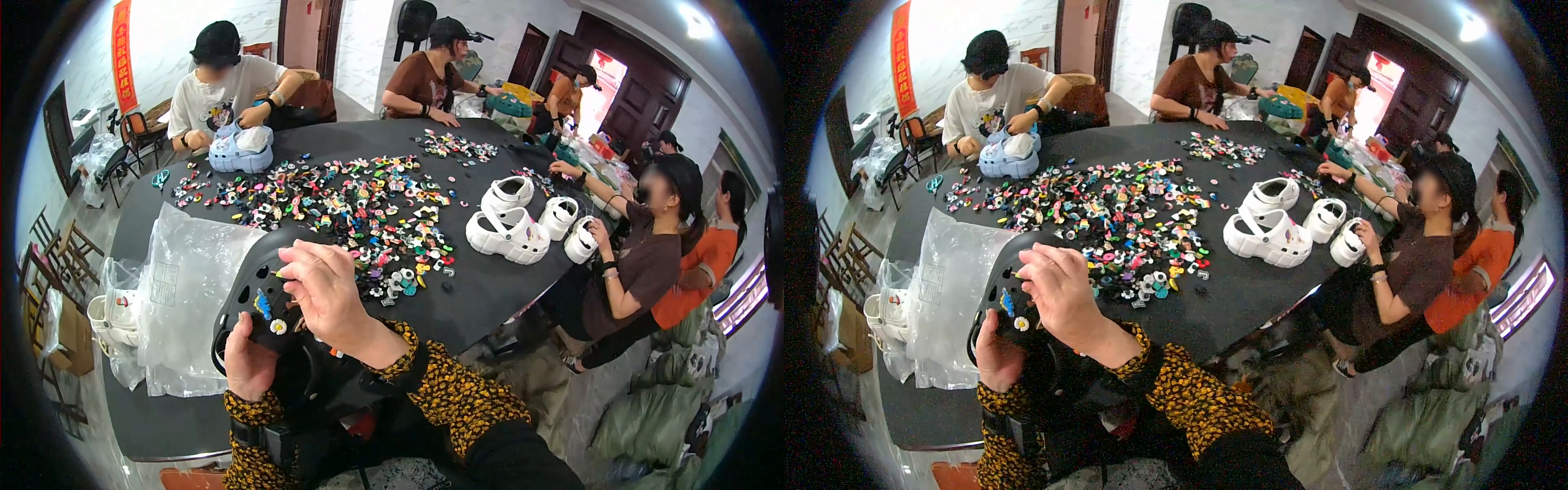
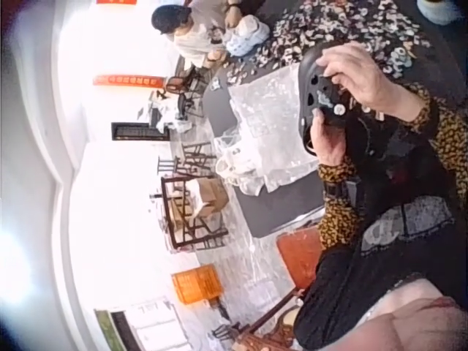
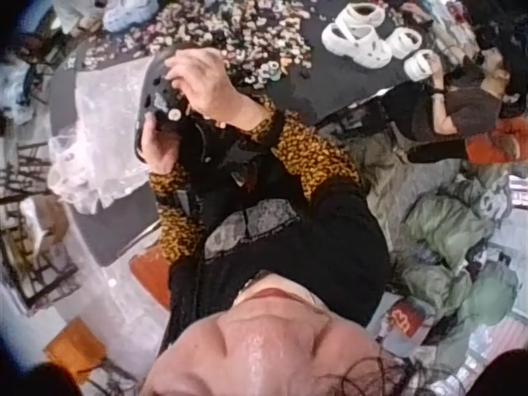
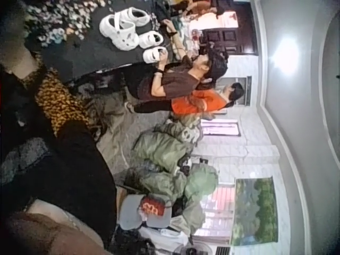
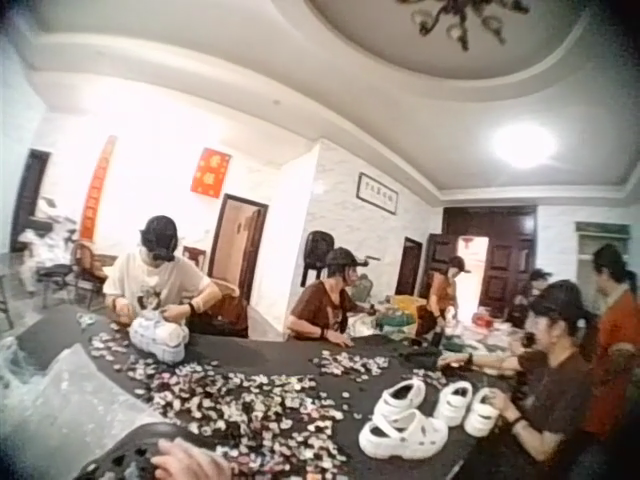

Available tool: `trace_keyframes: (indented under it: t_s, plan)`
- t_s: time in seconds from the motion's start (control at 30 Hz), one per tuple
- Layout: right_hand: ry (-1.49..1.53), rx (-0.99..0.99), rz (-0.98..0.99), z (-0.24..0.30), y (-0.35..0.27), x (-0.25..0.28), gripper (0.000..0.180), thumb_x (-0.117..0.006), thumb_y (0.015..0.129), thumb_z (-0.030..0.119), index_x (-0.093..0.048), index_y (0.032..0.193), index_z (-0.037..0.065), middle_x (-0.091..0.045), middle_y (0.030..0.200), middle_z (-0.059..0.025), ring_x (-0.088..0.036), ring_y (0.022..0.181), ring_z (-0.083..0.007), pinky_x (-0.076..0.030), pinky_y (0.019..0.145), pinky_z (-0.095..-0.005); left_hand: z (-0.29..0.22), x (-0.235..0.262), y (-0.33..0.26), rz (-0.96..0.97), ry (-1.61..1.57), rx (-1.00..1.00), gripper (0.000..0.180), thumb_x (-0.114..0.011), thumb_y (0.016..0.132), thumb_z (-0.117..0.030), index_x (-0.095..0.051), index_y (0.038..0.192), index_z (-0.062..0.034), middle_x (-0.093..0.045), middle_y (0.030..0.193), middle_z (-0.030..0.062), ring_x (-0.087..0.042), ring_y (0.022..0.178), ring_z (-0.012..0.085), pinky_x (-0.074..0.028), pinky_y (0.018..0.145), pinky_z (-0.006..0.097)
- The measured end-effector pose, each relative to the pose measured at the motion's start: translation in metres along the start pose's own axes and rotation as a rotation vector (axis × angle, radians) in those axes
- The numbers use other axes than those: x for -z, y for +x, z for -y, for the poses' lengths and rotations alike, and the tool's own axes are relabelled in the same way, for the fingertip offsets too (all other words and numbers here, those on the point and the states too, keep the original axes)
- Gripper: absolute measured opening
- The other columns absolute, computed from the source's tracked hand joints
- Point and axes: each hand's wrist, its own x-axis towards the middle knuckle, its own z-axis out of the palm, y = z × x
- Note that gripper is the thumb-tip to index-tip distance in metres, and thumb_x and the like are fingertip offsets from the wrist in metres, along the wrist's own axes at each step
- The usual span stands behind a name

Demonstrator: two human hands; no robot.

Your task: Apply decorative charms (Jibbitz) to foam clogs.

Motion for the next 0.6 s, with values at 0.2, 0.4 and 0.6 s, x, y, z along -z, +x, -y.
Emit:
trace_keyframes:
  t_s: [0.2,0.4,0.6]
  plan:
    - [0.067,-0.038,0.021,-0.008,-0.006,-0.005,0.022,-0.066,0.078,0.002,-0.058,0.098,0.007,-0.061,0.114,-0.0065,-0.054,0.113,-0.0275,-0.038,0.095,-0.0405,0.002,0.011,0.0,-0.062,0.055,-0.052,0.036,-0.062,0.085,-0.012,-0.059,0.113,0.0092,-0.063,0.116,0.015,-0.06,0.107,0.0271,-0.045,0.098,0.041]
    - [0.213,-0.175,0.042,-0.022,-0.011,-0.002,0.017,-0.067,0.08,-0.002,-0.059,0.094,0.004,-0.064,0.115,-0.0122,-0.055,0.116,-0.0291,-0.042,0.098,-0.0384,0.003,-0.009,-0.002,-0.051,0.101,-0.073,0.026,-0.058,0.087,-0.005,-0.061,0.109,0.0087,-0.064,0.112,0.0136,-0.062,0.104,0.0225,-0.046,0.095,0.035]
    - [0.069,-0.109,0.051,-0.017,-0.01,-0.006,0.018,-0.072,0.077,0.004,-0.063,0.092,0.005,-0.064,0.11,-0.0122,-0.057,0.109,-0.029,-0.042,0.095,-0.0403,0.003,-0.012,-0.005,-0.096,0.067,-0.062,0.022,-0.059,0.087,-0.005,-0.063,0.106,0.005,-0.066,0.108,0.0105,-0.062,0.101,0.0189,-0.046,0.094,0.032]
